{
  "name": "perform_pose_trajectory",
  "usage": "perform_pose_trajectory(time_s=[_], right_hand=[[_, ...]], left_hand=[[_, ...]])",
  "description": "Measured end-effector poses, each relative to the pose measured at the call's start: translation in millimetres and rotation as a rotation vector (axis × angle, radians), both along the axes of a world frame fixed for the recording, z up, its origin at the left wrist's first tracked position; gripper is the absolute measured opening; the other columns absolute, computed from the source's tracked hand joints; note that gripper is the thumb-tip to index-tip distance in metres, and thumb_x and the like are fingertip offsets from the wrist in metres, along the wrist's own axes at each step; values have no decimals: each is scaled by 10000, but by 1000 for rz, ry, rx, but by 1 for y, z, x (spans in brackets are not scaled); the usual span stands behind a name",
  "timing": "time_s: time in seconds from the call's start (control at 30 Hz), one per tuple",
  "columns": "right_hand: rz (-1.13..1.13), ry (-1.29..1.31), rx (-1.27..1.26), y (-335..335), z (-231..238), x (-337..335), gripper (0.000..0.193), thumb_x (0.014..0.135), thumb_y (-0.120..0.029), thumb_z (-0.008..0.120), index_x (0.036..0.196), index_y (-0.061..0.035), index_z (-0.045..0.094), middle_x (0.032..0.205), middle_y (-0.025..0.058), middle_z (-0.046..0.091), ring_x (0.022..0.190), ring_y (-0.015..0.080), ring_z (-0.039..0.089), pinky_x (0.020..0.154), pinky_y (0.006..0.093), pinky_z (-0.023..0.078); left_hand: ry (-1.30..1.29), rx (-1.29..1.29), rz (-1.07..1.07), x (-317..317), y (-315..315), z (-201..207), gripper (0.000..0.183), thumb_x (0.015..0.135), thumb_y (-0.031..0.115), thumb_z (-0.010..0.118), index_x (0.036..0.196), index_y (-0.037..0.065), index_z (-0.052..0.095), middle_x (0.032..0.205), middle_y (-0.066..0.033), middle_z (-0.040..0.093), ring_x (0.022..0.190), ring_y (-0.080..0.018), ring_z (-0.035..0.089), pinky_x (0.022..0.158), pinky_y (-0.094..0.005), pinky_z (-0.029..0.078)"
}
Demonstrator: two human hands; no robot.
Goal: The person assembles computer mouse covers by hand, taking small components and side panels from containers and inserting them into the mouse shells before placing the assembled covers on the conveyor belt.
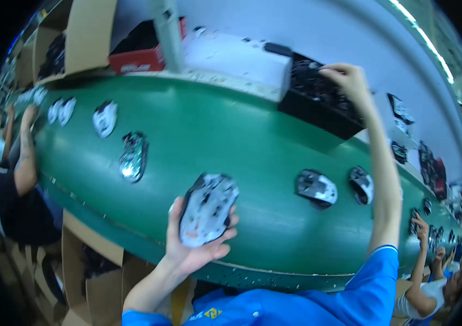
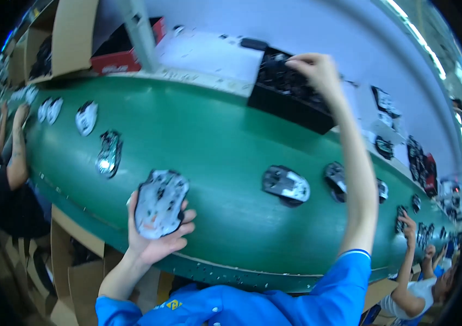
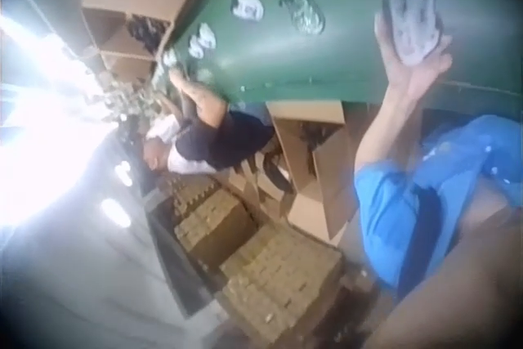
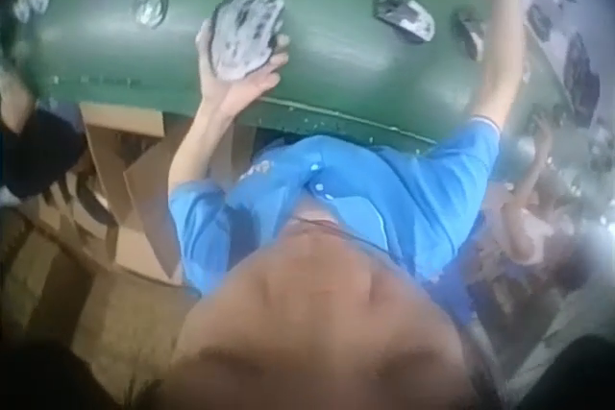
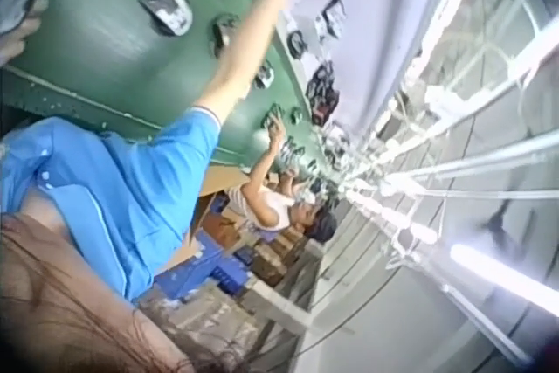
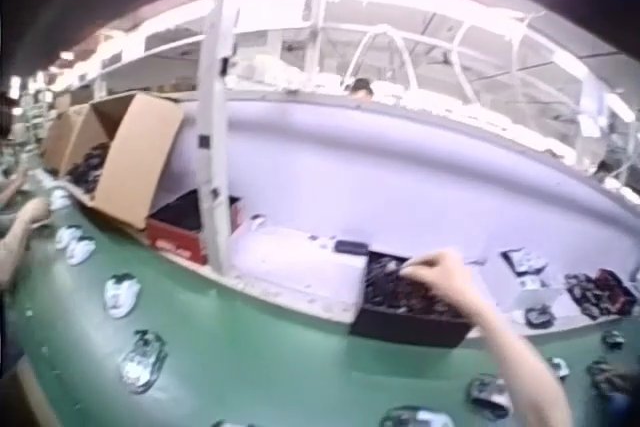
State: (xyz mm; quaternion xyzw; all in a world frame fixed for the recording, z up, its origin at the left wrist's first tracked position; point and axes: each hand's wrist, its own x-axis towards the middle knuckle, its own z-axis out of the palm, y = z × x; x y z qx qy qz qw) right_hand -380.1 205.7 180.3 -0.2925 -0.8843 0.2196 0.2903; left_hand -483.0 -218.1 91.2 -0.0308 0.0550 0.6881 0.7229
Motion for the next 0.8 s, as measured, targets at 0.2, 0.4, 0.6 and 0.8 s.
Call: perform_pose_trajectory(time_s=[0.2,0.4,0.6,0.8], right_hand=[[593,-27,94,-177,42,27,100,716,-85,719,814,-69,707,771,40,650,735,160,620,655,275,502],[950,-189,336,-253,37,67,219,625,-139,624,836,-85,642,821,5,496,737,140,496,434,251,433],[929,-166,486,-281,45,90,150,628,-119,621,764,-62,593,783,25,435,767,137,499,439,238,451],[904,-214,571,-309,46,105,111,621,-82,608,681,0,565,759,61,414,710,154,503,405,249,453]], left_hand=[[299,-64,39,10,0,17,741,886,643,317,1323,52,405,1074,-187,564,807,-257,596,520,-357,522],[687,-204,-101,43,-7,54,615,950,544,228,1258,63,455,1045,-138,615,824,-200,636,529,-342,549],[840,-60,-235,54,-26,65,525,885,340,476,1296,25,392,1008,-112,543,835,-170,603,568,-297,553],[1359,-143,-115,67,-40,87,635,815,63,467,1411,22,251,1026,-86,522,840,-118,526,746,-265,461]])
